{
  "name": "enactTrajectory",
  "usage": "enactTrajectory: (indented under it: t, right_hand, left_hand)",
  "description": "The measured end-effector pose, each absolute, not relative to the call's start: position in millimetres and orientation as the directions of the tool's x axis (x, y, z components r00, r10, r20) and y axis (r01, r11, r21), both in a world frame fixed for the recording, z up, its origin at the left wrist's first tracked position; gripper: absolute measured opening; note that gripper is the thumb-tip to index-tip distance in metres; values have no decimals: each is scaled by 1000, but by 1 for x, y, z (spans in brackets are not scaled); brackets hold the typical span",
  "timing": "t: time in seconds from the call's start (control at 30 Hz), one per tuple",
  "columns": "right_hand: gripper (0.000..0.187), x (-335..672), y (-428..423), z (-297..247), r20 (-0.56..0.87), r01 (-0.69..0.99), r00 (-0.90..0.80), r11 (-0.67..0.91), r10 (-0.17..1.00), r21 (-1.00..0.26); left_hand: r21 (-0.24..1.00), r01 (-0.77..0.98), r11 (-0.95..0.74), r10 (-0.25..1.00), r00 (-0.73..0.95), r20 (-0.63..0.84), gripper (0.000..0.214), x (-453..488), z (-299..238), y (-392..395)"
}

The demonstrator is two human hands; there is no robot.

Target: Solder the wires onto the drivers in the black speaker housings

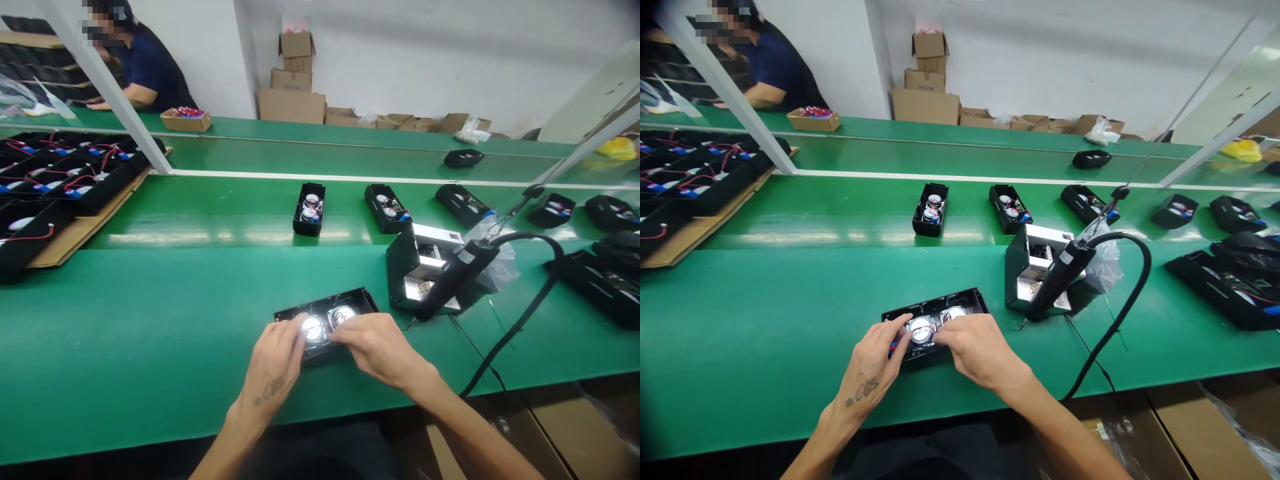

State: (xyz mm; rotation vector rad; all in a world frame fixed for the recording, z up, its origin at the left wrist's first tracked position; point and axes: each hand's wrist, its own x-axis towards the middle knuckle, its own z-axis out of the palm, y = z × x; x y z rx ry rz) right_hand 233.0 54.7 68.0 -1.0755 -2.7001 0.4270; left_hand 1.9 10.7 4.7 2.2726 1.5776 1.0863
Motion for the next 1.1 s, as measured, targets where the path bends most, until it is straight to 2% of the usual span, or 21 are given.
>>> enactTrajectory:
  t: [0.07,0.13,0.23,0.3,0.47,0.57,0.77,0.93,1.1]
  right_hand:
    - [37,222,50,68,2,654,-739,718,674,-238]
    - [32,214,50,71,-101,641,-765,740,636,-202]
    - [25,210,54,75,-176,600,-800,775,574,-199]
    - [25,212,56,74,-173,576,-817,793,550,-200]
    - [24,214,52,70,-181,588,-809,772,559,-242]
    - [25,213,47,69,-162,594,-805,772,571,-226]
    - [28,210,43,69,-200,604,-796,763,571,-229]
    - [14,214,40,61,-121,596,-803,775,584,-212]
    - [9,223,37,48,-69,592,-798,756,599,-278]
  left_hand:
    - [550,718,-427,872,165,462,30,2,5,9]
    - [556,695,-456,865,199,461,22,-1,4,7]
    - [476,705,-526,833,314,456,32,-5,2,4]
    - [408,728,-550,816,366,447,37,-5,1,4]
    - [332,749,-573,794,407,452,30,1,-2,7]
    - [333,740,-585,787,419,452,24,1,-3,8]
    - [337,734,-590,786,426,447,26,1,-5,5]
    - [367,718,-591,783,402,474,16,4,-5,6]
    - [373,719,-586,789,401,466,12,8,-7,4]
